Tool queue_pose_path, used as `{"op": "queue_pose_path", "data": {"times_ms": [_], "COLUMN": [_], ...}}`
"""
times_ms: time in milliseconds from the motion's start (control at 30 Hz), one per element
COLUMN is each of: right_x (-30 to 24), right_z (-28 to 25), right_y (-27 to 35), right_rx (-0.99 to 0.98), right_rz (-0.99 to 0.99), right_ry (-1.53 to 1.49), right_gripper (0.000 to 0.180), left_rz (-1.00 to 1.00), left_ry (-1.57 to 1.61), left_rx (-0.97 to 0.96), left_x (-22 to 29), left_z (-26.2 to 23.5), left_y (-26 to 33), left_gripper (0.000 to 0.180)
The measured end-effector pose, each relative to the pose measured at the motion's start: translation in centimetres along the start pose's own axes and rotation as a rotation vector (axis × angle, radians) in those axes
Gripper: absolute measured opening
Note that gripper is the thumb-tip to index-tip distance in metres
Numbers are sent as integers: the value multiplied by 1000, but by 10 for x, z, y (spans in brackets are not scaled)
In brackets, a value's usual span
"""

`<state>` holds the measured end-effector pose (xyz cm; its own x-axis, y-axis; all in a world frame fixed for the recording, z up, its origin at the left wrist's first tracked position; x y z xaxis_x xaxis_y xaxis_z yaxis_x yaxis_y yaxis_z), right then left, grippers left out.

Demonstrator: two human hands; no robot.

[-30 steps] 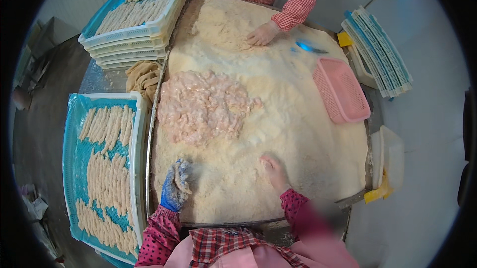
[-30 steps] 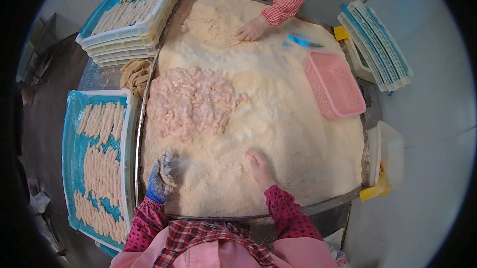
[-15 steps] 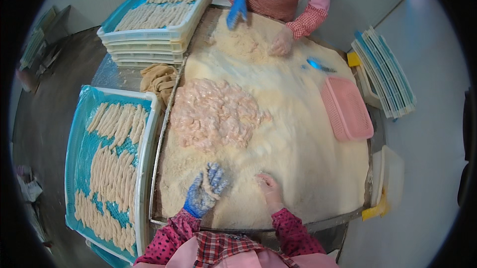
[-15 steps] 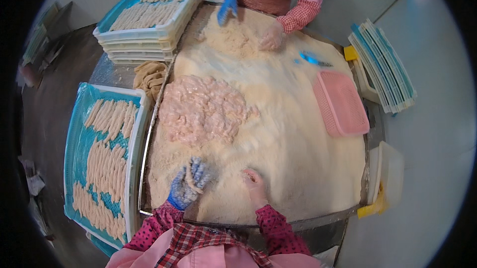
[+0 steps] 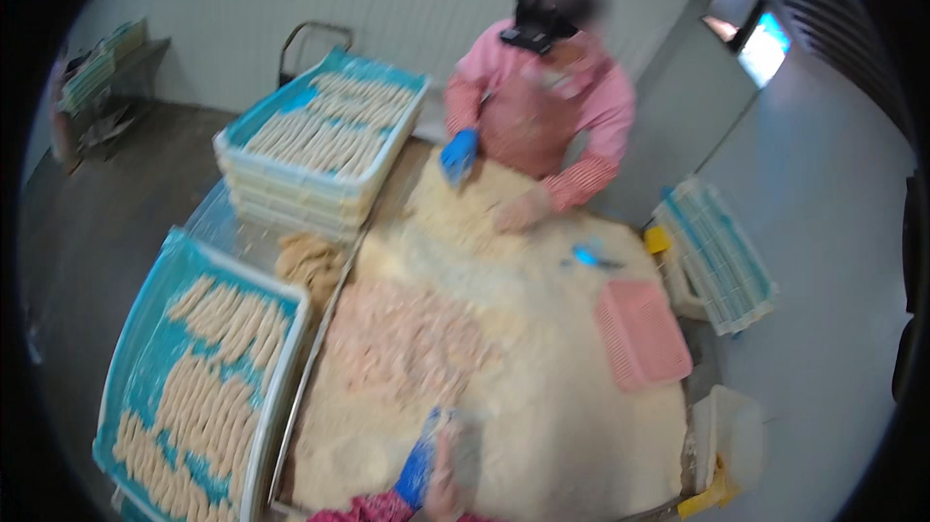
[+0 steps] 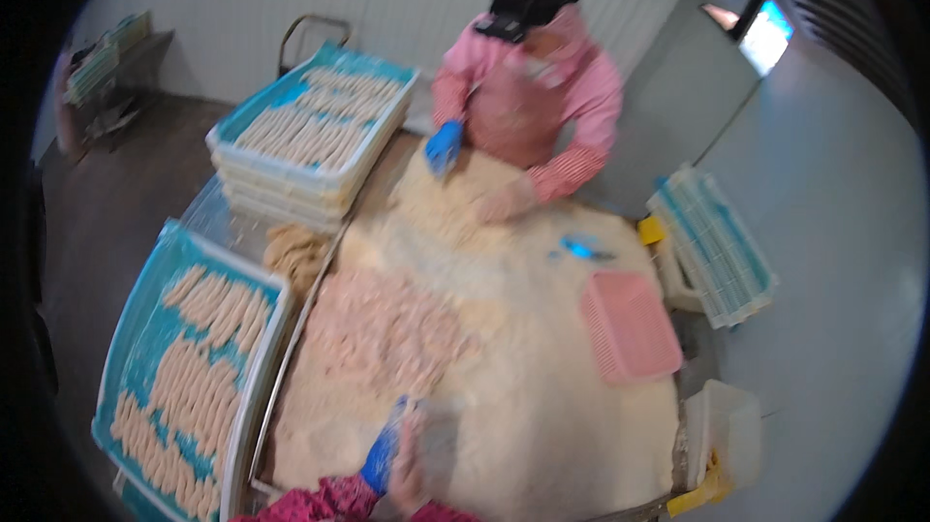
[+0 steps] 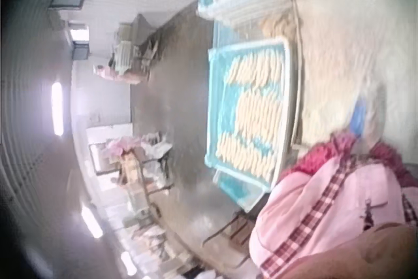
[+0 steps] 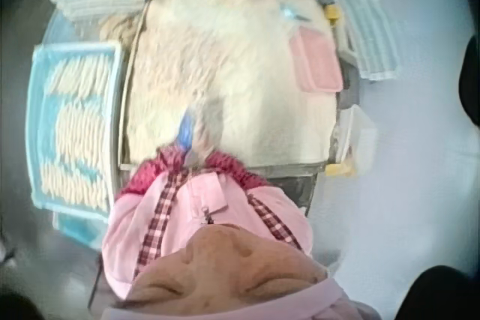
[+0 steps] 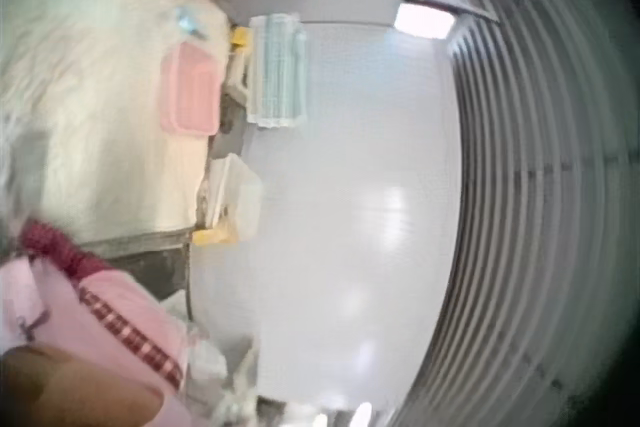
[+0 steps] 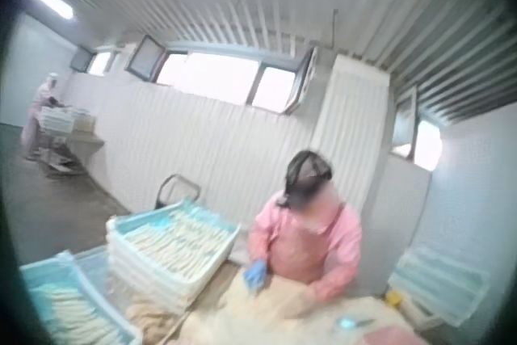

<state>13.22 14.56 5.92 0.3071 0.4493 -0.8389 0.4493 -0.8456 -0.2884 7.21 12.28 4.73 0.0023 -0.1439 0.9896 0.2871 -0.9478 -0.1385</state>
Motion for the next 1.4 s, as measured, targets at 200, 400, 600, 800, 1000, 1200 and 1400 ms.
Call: {"op": "queue_pose_path", "data": {"times_ms": [200,400,600,800,1000,1200,1400], "right_x": [24,34,32,28,16,8,-13], "right_z": [15,4,9,12,19,24,38], "right_y": [-13,-15,-8,-1,5,4,-7], "right_rx": [-35,-13,-37,-69,-105,-131,-188], "right_rz": [142,196,182,155,131,103,4], "right_ry": [-75,-64,-62,-45,-40,-27,-11], "right_gripper": [51,51,51,51,52,52,52], "left_rz": [-92,37,-192,-340,-75,-29,-244], "left_ry": [-431,-773,-578,226,374,389,367], "left_rx": [-299,-487,-326,-25,29,-51,10], "left_x": [-47,-77,-77,-24,8,9,3], "left_z": [-10,-21,-42,-21,-15,-12,-20], "left_y": [6,30,42,-1,9,10,0], "left_gripper": [52,50,48,56,83,82,83]}}
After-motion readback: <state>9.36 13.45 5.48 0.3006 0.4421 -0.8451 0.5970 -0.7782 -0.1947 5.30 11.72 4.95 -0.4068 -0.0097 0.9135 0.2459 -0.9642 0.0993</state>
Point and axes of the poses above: each hand's wrist, its own y-axis away from the middle knuckle, its own z-axis out of the palm, x = y × z, the point moved 8 cm from there along -y, towards the middle knuckle, and after that the axes turned 2 degrees about x, right-handed, at the moved point
